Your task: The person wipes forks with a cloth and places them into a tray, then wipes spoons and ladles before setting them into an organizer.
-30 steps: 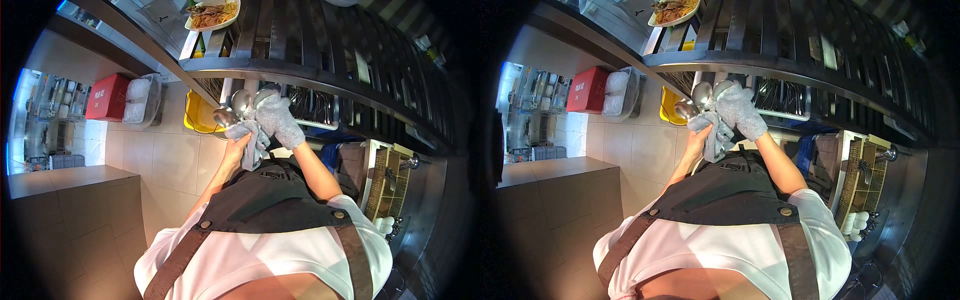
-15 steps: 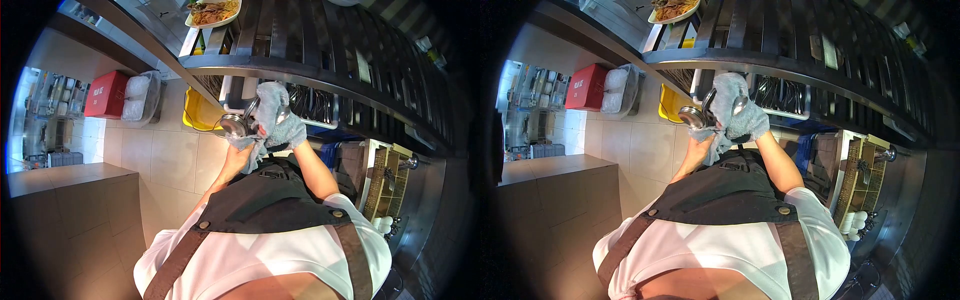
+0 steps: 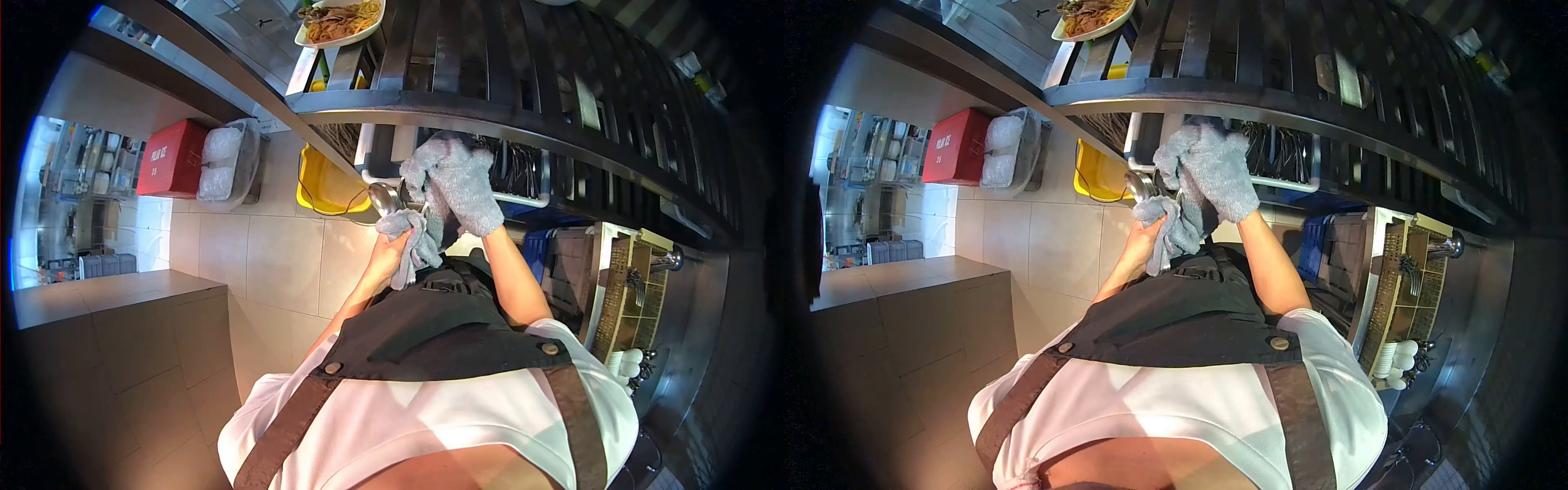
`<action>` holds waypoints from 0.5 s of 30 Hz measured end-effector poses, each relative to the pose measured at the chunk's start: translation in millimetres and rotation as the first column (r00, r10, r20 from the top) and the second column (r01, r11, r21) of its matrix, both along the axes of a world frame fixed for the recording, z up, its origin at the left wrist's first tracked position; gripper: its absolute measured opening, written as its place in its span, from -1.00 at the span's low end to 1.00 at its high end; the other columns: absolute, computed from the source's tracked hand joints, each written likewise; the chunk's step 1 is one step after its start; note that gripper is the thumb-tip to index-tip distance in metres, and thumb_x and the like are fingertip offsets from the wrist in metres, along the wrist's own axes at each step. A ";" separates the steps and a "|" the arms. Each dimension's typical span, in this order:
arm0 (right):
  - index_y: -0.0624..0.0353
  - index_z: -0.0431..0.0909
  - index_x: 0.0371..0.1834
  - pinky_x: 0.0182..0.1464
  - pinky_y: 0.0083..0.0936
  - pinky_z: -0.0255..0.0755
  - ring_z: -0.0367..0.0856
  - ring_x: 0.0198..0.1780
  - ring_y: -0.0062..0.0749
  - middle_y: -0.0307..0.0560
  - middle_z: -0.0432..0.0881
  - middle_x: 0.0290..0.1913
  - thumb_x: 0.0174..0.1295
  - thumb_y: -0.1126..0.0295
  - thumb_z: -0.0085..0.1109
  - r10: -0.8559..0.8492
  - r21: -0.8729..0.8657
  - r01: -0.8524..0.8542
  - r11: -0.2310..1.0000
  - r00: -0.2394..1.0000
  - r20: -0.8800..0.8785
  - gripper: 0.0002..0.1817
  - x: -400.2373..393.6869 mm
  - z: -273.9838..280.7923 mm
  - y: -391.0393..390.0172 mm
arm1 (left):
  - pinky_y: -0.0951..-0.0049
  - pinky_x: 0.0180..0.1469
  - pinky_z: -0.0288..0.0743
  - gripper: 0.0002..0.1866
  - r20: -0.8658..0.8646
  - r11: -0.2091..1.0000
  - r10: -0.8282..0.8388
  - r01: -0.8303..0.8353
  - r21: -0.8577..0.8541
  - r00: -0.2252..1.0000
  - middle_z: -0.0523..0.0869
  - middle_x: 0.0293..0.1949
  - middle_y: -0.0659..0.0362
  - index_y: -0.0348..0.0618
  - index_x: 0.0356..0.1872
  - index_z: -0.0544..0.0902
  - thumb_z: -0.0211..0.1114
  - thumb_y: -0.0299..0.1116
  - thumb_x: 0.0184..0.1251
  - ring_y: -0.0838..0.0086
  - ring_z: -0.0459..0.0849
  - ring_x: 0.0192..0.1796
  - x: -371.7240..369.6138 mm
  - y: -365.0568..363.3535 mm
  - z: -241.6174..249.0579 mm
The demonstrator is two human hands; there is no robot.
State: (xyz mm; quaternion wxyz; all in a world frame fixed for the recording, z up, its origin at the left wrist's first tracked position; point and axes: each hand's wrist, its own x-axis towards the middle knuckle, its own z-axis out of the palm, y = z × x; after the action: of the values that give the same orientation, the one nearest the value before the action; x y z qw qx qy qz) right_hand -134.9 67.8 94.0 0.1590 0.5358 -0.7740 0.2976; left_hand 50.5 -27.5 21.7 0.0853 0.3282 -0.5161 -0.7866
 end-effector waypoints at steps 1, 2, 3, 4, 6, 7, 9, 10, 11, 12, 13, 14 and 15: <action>0.04 0.62 -0.27 -0.17 -0.17 0.44 0.58 -0.13 -0.07 0.01 0.57 -0.20 0.15 0.25 0.04 -0.001 -0.001 0.001 1.000 1.000 0.000 -0.79 1.3 0.2 -0.7 | 0.48 -0.12 0.50 -0.77 -0.003 1.000 0.001 -0.001 0.008 1.000 0.66 -0.17 0.21 -0.23 -0.01 0.56 0.15 -0.39 0.38 0.53 0.61 -0.16 -1.3 1.1 2.1; 0.07 0.61 -0.26 -0.15 -0.17 0.43 0.57 -0.14 -0.06 0.03 0.57 -0.19 0.17 0.26 0.03 -0.035 0.061 0.034 0.998 0.999 0.006 -0.79 4.4 0.6 -3.3 | 0.48 -0.12 0.50 -0.77 -0.004 1.000 0.000 0.000 0.005 1.000 0.66 -0.17 0.21 -0.23 -0.01 0.56 0.15 -0.39 0.38 0.53 0.61 -0.16 -2.7 1.4 1.2; 0.09 0.59 -0.25 -0.13 -0.17 0.42 0.56 -0.14 -0.04 0.06 0.56 -0.18 0.19 0.26 0.01 -0.068 0.123 0.066 0.990 0.998 0.011 -0.79 8.6 0.9 -6.2 | 0.48 -0.16 0.51 -0.77 -0.017 0.999 0.025 -0.024 0.030 1.000 0.66 -0.19 0.20 -0.23 -0.02 0.56 0.15 -0.39 0.38 0.52 0.62 -0.19 -4.2 2.1 0.9; 0.12 0.57 -0.24 -0.11 -0.17 0.42 0.55 -0.14 -0.02 0.09 0.56 -0.18 0.21 0.27 0.00 -0.102 0.185 0.097 0.978 0.995 0.014 -0.78 13.2 0.8 -8.9 | 0.48 -0.20 0.52 -0.77 -0.029 0.997 0.050 -0.048 0.056 0.998 0.67 -0.21 0.20 -0.24 -0.02 0.56 0.15 -0.39 0.38 0.51 0.63 -0.21 -4.9 2.2 0.6; 0.17 0.54 -0.23 -0.08 -0.17 0.40 0.54 -0.14 0.01 0.15 0.55 -0.17 0.25 0.28 -0.03 -0.164 0.307 0.152 0.940 0.986 0.014 -0.78 18.7 -0.5 -13.3 | 0.48 -0.25 0.52 -0.77 -0.013 0.998 0.039 -0.038 0.041 0.999 0.67 -0.23 0.19 -0.24 -0.02 0.56 0.16 -0.38 0.37 0.51 0.64 -0.25 -5.0 -0.6 4.6; 0.17 0.54 -0.23 -0.08 -0.17 0.40 0.54 -0.14 0.01 0.15 0.55 -0.17 0.25 0.28 -0.03 -0.160 0.307 0.149 0.940 0.987 0.013 -0.78 17.7 -10.3 -15.2 | 0.48 -0.31 0.53 -0.77 0.001 0.999 0.028 -0.028 0.028 1.000 0.67 -0.25 0.19 -0.24 -0.03 0.56 0.17 -0.38 0.37 0.51 0.64 -0.29 -5.5 -1.7 6.7; 0.19 0.52 -0.21 -0.12 -0.29 0.41 0.53 -0.19 -0.14 0.03 0.54 -0.21 0.29 0.31 -0.04 0.022 -0.011 -0.019 1.000 0.740 0.673 -0.79 11.7 -61.9 -21.7 | 0.48 -0.36 0.52 -0.78 0.006 0.998 0.053 -0.053 0.032 0.999 0.67 -0.27 0.19 -0.23 -0.04 0.56 0.17 -0.38 0.37 0.51 0.63 -0.33 -7.8 0.4 4.8; 0.20 0.51 -0.21 -0.14 -0.35 0.42 0.53 -0.21 -0.22 -0.03 0.54 -0.23 0.31 0.32 -0.04 0.178 -0.197 -0.008 0.980 0.466 0.867 -0.80 7.6 -89.8 -25.2 | 0.49 -0.41 0.51 -0.79 0.010 0.997 0.073 -0.073 0.033 0.997 0.67 -0.30 0.19 -0.23 -0.05 0.56 0.17 -0.38 0.37 0.51 0.63 -0.37 -9.7 1.0 4.3; 0.22 0.51 -0.20 -0.16 -0.41 0.43 0.53 -0.24 -0.30 -0.09 0.53 -0.25 0.33 0.33 -0.05 0.350 -0.362 0.067 0.930 0.145 0.926 -0.80 4.6 -111.4 -27.8 | 0.49 -0.41 0.51 -0.79 0.010 0.997 0.070 -0.071 0.032 0.997 0.67 -0.30 0.19 -0.23 -0.05 0.56 0.17 -0.38 0.37 0.51 0.63 -0.37 -11.0 0.7 5.0; 0.23 0.50 -0.20 -0.18 -0.47 0.43 0.53 -0.26 -0.38 -0.15 0.52 -0.27 0.35 0.35 -0.05 0.512 -0.481 0.193 0.855 -0.177 0.840 -0.81 5.1 -110.1 -29.2 | 0.49 -0.41 0.51 -0.80 -0.006 0.997 0.060 -0.060 0.050 0.998 0.66 -0.31 0.20 -0.23 -0.06 0.56 0.17 -0.39 0.37 0.52 0.63 -0.38 -12.0 0.6 6.0; 0.23 0.50 -0.20 -0.18 -0.47 0.43 0.53 -0.26 -0.38 -0.15 0.52 -0.27 0.35 0.35 -0.05 0.514 -0.482 0.193 0.855 -0.175 0.840 -0.81 7.5 -108.7 -28.6 | 0.49 -0.42 0.51 -0.81 -0.024 0.996 0.052 -0.050 0.068 0.998 0.66 -0.32 0.20 -0.23 -0.08 0.56 0.18 -0.39 0.36 0.52 0.62 -0.39 -13.4 0.1 7.1; 0.22 0.51 -0.17 -0.20 -0.48 0.43 0.54 -0.26 -0.39 -0.15 0.53 -0.28 0.33 0.37 -0.04 0.437 -0.424 0.142 0.894 -0.071 0.897 -0.82 13.2 -107.4 -27.6 | 0.49 -0.42 0.51 -0.81 -0.027 0.996 0.054 -0.053 0.066 0.998 0.66 -0.32 0.20 -0.23 -0.08 0.56 0.18 -0.39 0.36 0.52 0.62 -0.39 -14.5 -0.5 8.3; 0.20 0.52 -0.14 -0.23 -0.50 0.42 0.54 -0.26 -0.40 -0.15 0.54 -0.29 0.31 0.39 -0.02 0.355 -0.357 0.098 0.929 0.035 0.934 -0.82 20.9 -98.5 -26.5 | 0.48 -0.43 0.51 -0.82 -0.007 0.994 0.076 -0.075 0.073 0.997 0.66 -0.33 0.20 -0.23 -0.09 0.56 0.17 -0.39 0.37 0.52 0.62 -0.40 -14.6 0.0 8.9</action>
State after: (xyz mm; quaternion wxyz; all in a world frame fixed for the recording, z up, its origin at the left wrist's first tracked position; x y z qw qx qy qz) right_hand -114.0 41.3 -4.5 -0.3607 0.2154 -0.5535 0.7192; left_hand 35.8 -27.5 30.6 0.1056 0.3465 -0.4740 -0.8026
